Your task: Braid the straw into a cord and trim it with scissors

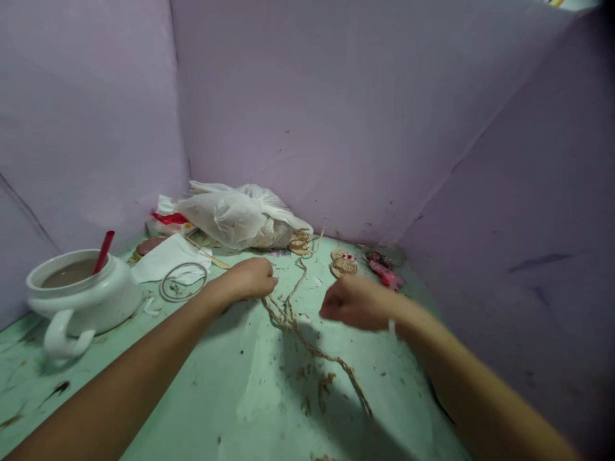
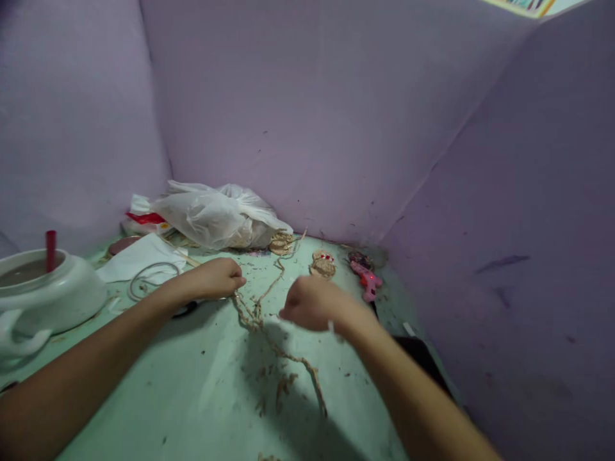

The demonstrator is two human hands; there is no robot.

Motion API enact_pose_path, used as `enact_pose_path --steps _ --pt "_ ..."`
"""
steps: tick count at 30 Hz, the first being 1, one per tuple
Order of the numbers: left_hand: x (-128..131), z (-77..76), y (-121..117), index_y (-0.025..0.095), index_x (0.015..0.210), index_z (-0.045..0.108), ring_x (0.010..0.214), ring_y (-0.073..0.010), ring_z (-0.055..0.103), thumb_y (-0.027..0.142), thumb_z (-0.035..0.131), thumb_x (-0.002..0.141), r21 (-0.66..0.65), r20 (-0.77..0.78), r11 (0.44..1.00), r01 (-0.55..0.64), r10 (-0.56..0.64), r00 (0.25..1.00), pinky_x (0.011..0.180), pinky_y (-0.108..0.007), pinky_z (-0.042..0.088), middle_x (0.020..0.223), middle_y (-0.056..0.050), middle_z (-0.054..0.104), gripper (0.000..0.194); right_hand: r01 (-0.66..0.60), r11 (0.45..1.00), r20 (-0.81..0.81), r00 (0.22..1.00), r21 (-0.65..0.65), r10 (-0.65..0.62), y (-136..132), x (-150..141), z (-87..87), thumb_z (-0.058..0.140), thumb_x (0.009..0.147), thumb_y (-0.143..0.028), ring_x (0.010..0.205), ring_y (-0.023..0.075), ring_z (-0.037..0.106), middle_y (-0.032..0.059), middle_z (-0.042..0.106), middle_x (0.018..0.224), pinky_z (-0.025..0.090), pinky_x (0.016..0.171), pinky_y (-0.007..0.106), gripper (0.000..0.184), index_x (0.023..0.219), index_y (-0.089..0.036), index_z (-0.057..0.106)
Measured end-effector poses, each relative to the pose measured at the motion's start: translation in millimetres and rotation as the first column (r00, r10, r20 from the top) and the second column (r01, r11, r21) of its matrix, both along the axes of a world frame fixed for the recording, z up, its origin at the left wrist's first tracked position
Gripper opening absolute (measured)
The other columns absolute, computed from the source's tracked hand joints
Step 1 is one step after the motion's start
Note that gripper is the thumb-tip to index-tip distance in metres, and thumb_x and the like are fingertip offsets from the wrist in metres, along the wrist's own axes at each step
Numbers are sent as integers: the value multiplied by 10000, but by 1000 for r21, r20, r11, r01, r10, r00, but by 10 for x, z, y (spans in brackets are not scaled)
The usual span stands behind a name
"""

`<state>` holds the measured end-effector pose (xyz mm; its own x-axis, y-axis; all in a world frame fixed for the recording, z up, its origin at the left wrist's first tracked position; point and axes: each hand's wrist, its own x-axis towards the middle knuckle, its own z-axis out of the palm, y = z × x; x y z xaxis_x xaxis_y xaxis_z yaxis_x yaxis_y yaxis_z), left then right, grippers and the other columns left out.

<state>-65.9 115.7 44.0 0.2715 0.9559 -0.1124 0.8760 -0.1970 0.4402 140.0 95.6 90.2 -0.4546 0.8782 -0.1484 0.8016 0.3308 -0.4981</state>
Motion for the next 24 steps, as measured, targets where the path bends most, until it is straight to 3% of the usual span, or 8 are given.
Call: enact_pose_path --steps 2,5,8,12,15,17,20,24 --pt "125 25 -136 147 527 579 575 -210 530 454 532 599 -11 -57 999 36 -37 998 547 -277 355 518 -68 546 318 -29 999 108 994 -33 32 -284 -19 -338 628 601 -215 437 118 485 -1 592 470 273 419 228 69 541 -200 658" --pt "398 -9 -364 146 608 618 712 -274 570 410 667 452 -45 -169 988 150 -156 973 616 -314 403 698 -117 618 311 -3 996 168 986 92 -13 -485 -87 -672 581 615 -217 557 145 538 37 644 643 262 462 234 89 666 -197 651" --pt "629 -104 -522 123 645 620 752 -294 585 204 606 514 -21 -186 988 155 -157 970 646 -351 419 781 -159 625 155 30 979 169 984 201 -65 -498 -126 -836 534 644 -220 632 158 560 59 647 749 262 491 236 130 727 -178 625" --pt "608 -128 -483 150 520 564 653 -241 588 102 552 518 18 -41 991 134 -134 990 599 -314 415 587 -78 602 50 34 989 133 990 147 -53 -481 -83 -903 517 664 -233 621 155 557 37 654 701 252 493 232 122 712 -192 621" --pt "379 11 -291 157 491 516 533 -167 549 122 540 568 62 152 995 72 -81 985 503 -251 389 485 -11 544 88 64 984 92 993 165 -80 -514 -9 -895 509 657 -194 615 151 540 28 644 677 245 500 233 100 677 -194 607" --pt "225 160 -132 151 570 515 460 -117 515 154 498 659 93 316 995 -23 -8 949 439 -214 370 511 0 547 91 107 982 36 993 159 -114 -543 60 -885 500 662 -180 601 143 525 20 635 665 243 502 232 97 691 -196 591" --pt "129 415 112 130 646 486 422 -78 486 137 453 734 151 548 969 -196 83 832 394 -188 363 589 -25 572 94 149 984 -91 986 100 -141 -577 193 -913 468 697 -166 577 130 503 9 616 636 261 508 229 118 751 -193 569" --pt "277 733 462 121 697 471 520 -55 522 102 420 784 269 755 911 -314 3 655 551 -231 469 769 -61 594 103 211 974 -344 911 -87 -228 -618 356 -1065 477 713 -193 559 125 498 -2 587 606 315 526 226 206 901 -167 558"
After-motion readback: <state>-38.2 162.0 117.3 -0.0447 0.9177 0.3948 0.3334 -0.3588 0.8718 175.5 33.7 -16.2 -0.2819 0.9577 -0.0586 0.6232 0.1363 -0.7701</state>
